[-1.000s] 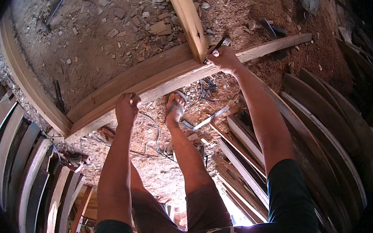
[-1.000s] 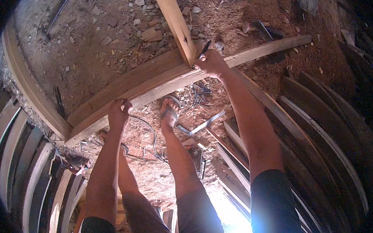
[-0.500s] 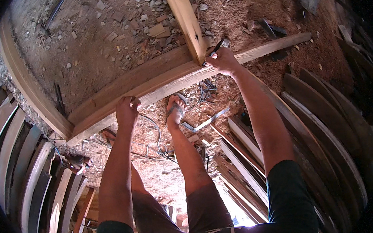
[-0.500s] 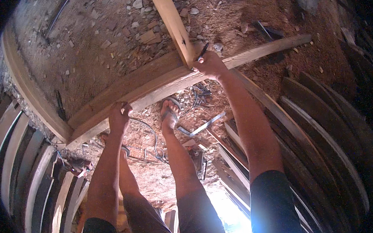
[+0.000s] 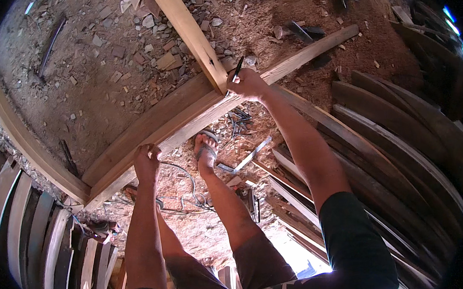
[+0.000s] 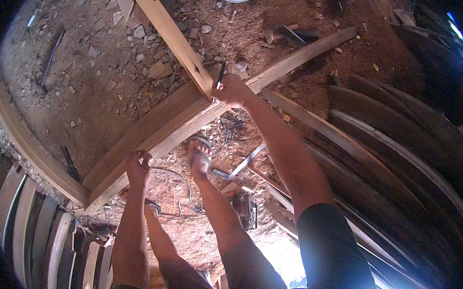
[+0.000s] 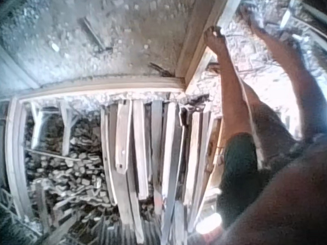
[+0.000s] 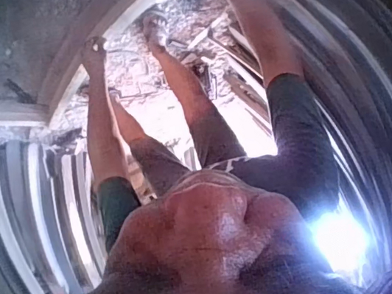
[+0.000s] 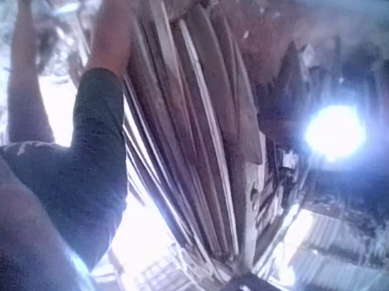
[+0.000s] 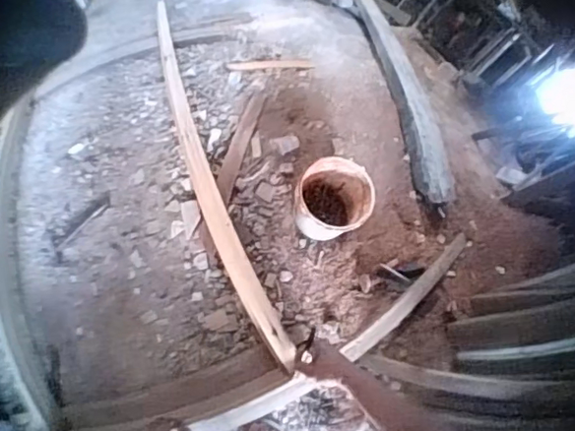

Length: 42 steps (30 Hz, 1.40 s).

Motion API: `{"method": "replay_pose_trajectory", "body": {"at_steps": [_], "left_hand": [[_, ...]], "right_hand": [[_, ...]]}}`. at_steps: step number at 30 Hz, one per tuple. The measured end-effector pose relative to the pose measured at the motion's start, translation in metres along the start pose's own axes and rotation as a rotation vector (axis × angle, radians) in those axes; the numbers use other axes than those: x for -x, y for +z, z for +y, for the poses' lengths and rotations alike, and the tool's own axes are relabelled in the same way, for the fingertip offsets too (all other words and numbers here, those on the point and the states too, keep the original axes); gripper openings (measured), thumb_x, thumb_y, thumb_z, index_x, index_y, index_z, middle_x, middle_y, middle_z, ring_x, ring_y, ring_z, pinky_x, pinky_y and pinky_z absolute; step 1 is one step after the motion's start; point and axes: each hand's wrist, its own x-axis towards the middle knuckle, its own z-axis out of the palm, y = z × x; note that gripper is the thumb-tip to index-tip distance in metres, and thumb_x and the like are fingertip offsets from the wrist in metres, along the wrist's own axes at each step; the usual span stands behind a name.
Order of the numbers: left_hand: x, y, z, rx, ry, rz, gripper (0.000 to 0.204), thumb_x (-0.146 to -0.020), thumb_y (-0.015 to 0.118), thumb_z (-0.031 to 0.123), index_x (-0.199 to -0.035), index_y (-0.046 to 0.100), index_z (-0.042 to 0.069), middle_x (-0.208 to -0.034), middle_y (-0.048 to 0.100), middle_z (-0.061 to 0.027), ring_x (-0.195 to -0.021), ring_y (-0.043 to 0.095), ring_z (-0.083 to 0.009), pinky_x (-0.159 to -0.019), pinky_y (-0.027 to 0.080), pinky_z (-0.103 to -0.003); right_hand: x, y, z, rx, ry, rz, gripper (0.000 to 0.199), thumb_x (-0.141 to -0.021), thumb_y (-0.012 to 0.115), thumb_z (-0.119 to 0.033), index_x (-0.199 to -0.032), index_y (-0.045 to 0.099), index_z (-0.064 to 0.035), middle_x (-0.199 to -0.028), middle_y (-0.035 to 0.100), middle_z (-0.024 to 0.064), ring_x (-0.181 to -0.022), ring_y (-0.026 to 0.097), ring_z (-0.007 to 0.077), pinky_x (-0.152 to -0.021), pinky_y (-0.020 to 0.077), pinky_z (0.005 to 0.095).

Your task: The person marks a wooden plank with a pen and cuts it using a circular saw. They then assemble a rectangular wooden frame on the ground, securing the joints with nails and a hammer. The person repeatedly hammers nails into the corners to fasten the structure.

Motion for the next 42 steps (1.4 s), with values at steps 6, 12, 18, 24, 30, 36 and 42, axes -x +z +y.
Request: {"method": "replay_pose_trajectory", "body": {"at_steps": [6,12,18,24,30,36,42], "left_hand": [[0.001,0.001,0.001,0.032,-0.017,0.02,0.019,-0.08,0.077,0.004,-0.098,0.071,0.002,-0.101,0.071,-0.0192,-0.097,0.068,-0.039,-0.086,0.052,-0.046],[0.001,0.002,0.007,-0.002,-0.082,-0.013,0.017,-0.081,0.077,0.006,-0.096,0.071,0.003,-0.103,0.071,-0.0166,-0.099,0.067,-0.0377,-0.087,0.052,-0.046],[0.003,0.005,0.004,-0.003,-0.129,-0.021,0.017,-0.082,0.076,0.006,-0.098,0.072,0.003,-0.103,0.072,-0.0163,-0.101,0.067,-0.037,-0.088,0.052,-0.045],[-0.002,0.0,0.005,-0.062,-0.122,-0.082,0.024,-0.088,0.075,0.021,-0.107,0.075,0.006,-0.107,0.075,-0.0186,-0.106,0.07,-0.0377,-0.093,0.052,-0.044],[-0.002,0.002,0.0,0.023,-0.1,-0.096,0.02,-0.085,0.076,0.007,-0.103,0.072,0.001,-0.104,0.074,-0.0171,-0.099,0.07,-0.035,-0.089,0.053,-0.043],[-0.002,0.001,0.006,0.016,-0.152,-0.114,0.019,-0.086,0.074,0.006,-0.103,0.071,0.001,-0.1,0.075,-0.0165,-0.1,0.071,-0.0334,-0.089,0.053,-0.041],[-0.003,-0.001,0.004,-0.008,-0.13,-0.121,0.019,-0.085,0.074,0.008,-0.103,0.071,0.001,-0.101,0.075,-0.0172,-0.1,0.072,-0.0328,-0.09,0.053,-0.041]], "right_hand": [[0.037,-0.001,0.025,-0.533,-0.03,0.286,0.015,-0.096,0.069,-0.017,-0.101,0.07,-0.0035,-0.085,0.071,0.0034,-0.075,0.062,0.0108,-0.065,0.0484,0.029],[0.084,0.015,0.033,-0.517,-0.141,0.425,0.011,-0.095,0.069,-0.01,-0.103,0.069,-0.0028,-0.086,0.067,-0.0001,-0.079,0.059,0.0065,-0.067,0.0481,0.0263],[0.054,0.02,0.063,-0.278,-0.334,0.371,0.007,-0.091,0.072,-0.006,-0.097,0.07,-0.0029,-0.09,0.07,0.0023,-0.081,0.062,0.0084,-0.072,0.0511,0.027],[0.057,0.022,0.056,-0.389,-0.36,0.354,0.011,-0.09,0.071,-0.003,-0.101,0.07,-0.0018,-0.091,0.071,0.0031,-0.081,0.064,0.01,-0.073,0.0525,0.028],[0.07,0.025,0.055,-0.304,-0.388,0.383,0.016,-0.09,0.073,-0.004,-0.105,0.072,-0.0007,-0.089,0.07,0.0066,-0.081,0.064,0.0126,-0.072,0.0518,0.0293],[0.069,0.042,0.068,-0.593,-0.41,0.376,0.02,-0.088,0.072,-0.01,-0.107,0.071,-0.0007,-0.08,0.064,0.0084,-0.069,0.062,0.0151,-0.063,0.0492,0.03],[0.102,0.057,0.098,-0.099,-0.53,0.568,0.015,-0.089,0.074,-0.007,-0.101,0.073,0.0014,-0.087,0.073,0.0109,-0.078,0.069,0.0184,-0.072,0.0537,0.0309]]}}
